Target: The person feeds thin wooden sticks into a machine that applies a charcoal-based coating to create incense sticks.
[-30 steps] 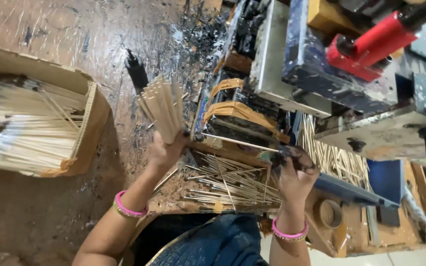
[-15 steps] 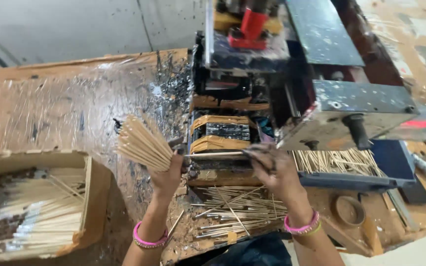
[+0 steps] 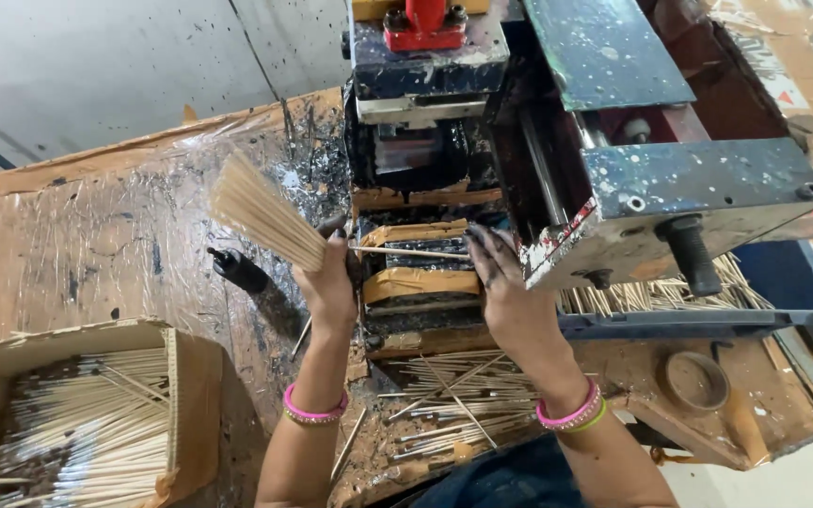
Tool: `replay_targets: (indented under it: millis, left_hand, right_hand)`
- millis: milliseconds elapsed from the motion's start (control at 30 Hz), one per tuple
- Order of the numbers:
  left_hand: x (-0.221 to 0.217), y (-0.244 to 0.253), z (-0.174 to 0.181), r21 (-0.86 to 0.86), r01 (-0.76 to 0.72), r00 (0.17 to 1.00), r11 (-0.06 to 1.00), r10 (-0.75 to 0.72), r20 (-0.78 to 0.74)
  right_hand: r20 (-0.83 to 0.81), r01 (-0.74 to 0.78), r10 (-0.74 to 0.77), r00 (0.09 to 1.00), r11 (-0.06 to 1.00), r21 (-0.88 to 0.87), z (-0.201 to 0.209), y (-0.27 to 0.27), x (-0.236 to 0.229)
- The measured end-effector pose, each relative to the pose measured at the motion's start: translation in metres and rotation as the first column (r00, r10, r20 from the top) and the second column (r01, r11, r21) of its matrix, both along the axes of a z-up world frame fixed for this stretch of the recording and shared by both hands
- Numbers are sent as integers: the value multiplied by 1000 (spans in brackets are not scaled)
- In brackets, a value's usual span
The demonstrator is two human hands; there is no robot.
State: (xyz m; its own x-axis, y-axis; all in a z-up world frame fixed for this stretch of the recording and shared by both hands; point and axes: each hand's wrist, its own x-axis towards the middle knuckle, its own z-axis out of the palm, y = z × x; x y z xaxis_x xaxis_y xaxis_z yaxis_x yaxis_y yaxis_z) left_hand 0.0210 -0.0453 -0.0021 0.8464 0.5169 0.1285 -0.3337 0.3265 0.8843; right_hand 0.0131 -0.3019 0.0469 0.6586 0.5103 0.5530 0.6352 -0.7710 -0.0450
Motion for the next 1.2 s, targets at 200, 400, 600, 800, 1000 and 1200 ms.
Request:
replay_targets:
  millis: [200, 400, 600, 800, 1000, 1200]
  left_hand:
    - [0, -11, -2, 162, -295, 941, 942, 316, -121]
    - [6, 10, -38, 212, -247, 968, 945, 253, 3]
    - [-4, 25, -16, 45, 99, 994, 994, -96, -57]
    - [-11, 13, 9, 118, 68, 988, 991, -50, -146]
    - [-30, 10, 3, 173, 74, 997, 982, -76, 6]
    - [-29, 16, -1, 158, 27, 996, 987, -40, 82]
  right_hand:
    - [-86, -193, 209, 974, 968, 161, -9, -1, 20]
    - [-110, -91, 78, 991, 988, -122, -15, -12, 10]
    - [-229, -4, 2, 973, 1000, -9, 11, -7, -4]
    - [159, 34, -12, 987, 990, -138, 38, 4, -6]
    - [273, 116, -18, 962, 932, -345, 33, 0, 2]
    - [-126, 101, -162, 979, 915, -389, 16, 7, 16]
